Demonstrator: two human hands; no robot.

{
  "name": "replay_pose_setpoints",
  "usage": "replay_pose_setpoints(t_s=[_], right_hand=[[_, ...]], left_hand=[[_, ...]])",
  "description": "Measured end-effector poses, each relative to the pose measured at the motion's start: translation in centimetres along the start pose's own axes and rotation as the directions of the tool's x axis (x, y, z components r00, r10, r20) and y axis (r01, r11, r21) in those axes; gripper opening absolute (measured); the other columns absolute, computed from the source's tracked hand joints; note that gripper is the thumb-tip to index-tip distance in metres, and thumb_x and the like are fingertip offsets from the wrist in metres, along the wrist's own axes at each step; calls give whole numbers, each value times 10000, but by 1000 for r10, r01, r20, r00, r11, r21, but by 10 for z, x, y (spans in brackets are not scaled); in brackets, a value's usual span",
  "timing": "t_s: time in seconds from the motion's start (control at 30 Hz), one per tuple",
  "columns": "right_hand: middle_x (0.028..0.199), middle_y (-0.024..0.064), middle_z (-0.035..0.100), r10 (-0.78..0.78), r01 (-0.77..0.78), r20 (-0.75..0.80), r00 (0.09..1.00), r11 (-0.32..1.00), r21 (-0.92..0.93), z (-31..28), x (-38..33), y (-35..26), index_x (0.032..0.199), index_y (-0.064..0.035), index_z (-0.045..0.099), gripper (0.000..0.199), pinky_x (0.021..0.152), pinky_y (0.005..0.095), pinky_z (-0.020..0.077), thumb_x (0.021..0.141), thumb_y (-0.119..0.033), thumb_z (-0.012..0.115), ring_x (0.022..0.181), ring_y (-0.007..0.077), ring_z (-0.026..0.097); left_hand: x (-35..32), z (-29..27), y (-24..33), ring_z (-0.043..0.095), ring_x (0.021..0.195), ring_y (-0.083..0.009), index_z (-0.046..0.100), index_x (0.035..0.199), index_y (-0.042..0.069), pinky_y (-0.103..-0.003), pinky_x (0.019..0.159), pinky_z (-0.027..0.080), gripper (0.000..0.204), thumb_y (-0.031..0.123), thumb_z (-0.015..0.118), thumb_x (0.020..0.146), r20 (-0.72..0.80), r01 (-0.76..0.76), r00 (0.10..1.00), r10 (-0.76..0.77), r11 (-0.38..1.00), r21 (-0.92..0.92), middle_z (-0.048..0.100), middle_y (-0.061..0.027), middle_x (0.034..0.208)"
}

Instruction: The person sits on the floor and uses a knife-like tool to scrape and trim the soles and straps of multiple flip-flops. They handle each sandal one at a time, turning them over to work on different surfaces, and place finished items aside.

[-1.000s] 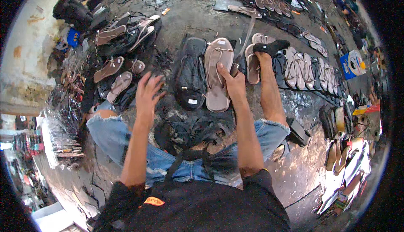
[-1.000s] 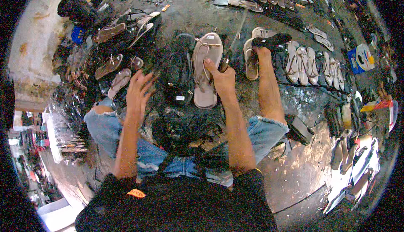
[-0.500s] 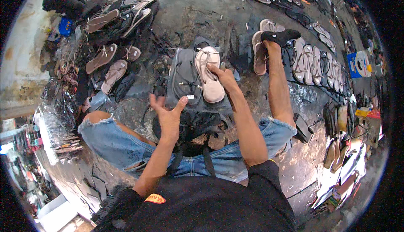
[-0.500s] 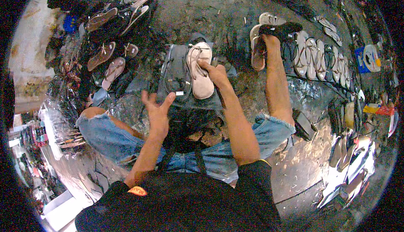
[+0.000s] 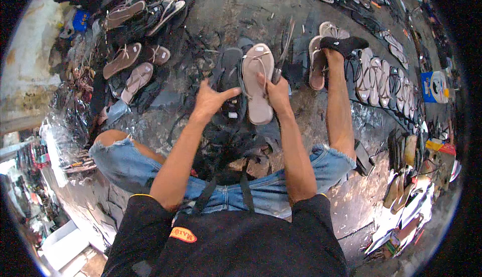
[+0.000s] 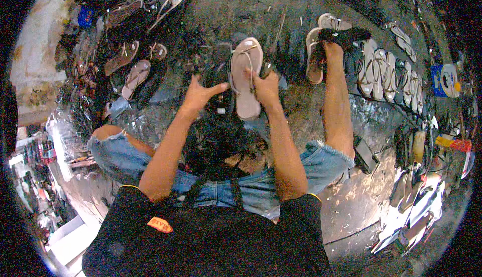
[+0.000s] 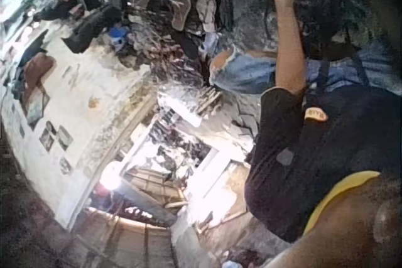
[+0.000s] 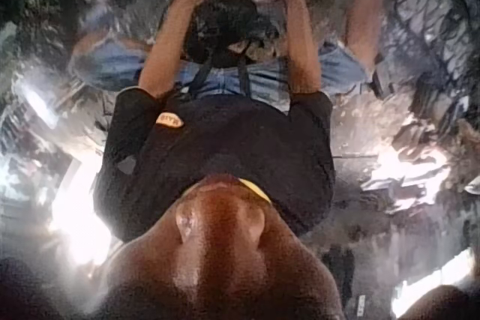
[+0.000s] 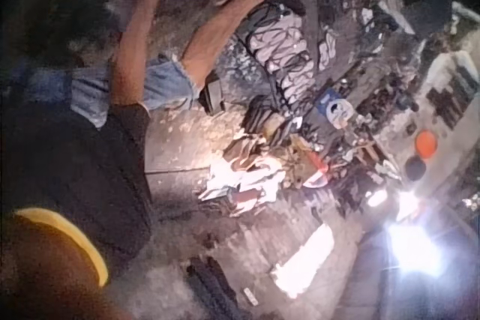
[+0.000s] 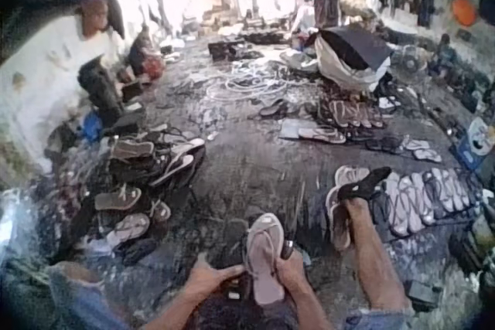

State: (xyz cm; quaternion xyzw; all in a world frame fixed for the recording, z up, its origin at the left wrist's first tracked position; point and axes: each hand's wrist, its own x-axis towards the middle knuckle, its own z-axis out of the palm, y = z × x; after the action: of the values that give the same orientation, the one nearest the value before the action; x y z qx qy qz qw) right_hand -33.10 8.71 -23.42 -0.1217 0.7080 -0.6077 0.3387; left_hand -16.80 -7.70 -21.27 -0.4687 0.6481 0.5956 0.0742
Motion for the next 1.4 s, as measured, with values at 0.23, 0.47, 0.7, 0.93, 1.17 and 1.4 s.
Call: replay_pose_setpoints(t_s=[0.23, 0.47, 0.7, 0.93, 1.17, 1.4], right_hand=[[699, 14, 647, 39, -52, -115, 993, 993, -108, -6, 18, 35, 814, -22, 705, 426, 588, 347, 445, 912, -435, 725, 619, 139, 545], [937, 162, 671, 0, -42, -153, 988, 962, -271, -75, -100, -49, 1160, -9, 532, 311, 718, 430, 502, 1021, -287, 536, 772, 328, 645], [731, 262, 648, 249, -153, 94, 964, 806, -571, -42, -214, -43, 1145, -68, 544, 347, 612, 536, 476, 1016, -389, 561, 690, 478, 650], [769, 289, 667, 289, -143, 55, 956, 621, -771, -13, -162, -38, 1020, -37, 587, 453, 672, 587, 493, 983, -488, 578, 754, 508, 652], [870, 306, 674, 164, -14, 125, 978, 656, -754, -2, -98, -8, 1074, 39, 651, 479, 735, 553, 506, 971, -427, 608, 859, 516, 639], [922, 266, 686, 37, 180, 251, 967, 595, -783, -10, -63, 60, 1018, 3, 675, 381, 796, 536, 518, 904, -358, 712, 966, 453, 651]], left_hand=[[-14, 5, -24, 668, 1005, -233, 633, 1234, 51, -441, 847, 570, 577, 346, 827, 778, 150, 71, 988, -24, 947, -314, 693, -100, 1147], [45, -4, -60, 726, 825, -245, 723, 1084, 48, -436, 754, 614, 334, 339, 658, 934, 208, 362, 932, -296, 741, -566, 749, -104, 990], [29, -5, -30, 731, 865, -222, 730, 1090, 55, -367, 806, 615, 290, 250, 528, 1020, 182, 294, 954, -238, 632, -717, 755, -97, 1008], [23, -13, -32, 731, 854, -229, 694, 1110, 27, -383, 792, 630, 271, 234, 548, 1013, 239, 343, 939, -248, 613, -712, 737, -126, 1006], [31, -9, -57, 736, 814, -242, 674, 1141, 12, -412, 745, 645, 272, 212, 535, 1023, 271, 381, 924, -268, 616, -689, 736, -121, 987], [20, -6, -59, 736, 799, -224, 702, 1131, 26, -396, 727, 641, 260, 219, 570, 1017, 298, 397, 917, -266, 523, -754, 741, -109, 994]])
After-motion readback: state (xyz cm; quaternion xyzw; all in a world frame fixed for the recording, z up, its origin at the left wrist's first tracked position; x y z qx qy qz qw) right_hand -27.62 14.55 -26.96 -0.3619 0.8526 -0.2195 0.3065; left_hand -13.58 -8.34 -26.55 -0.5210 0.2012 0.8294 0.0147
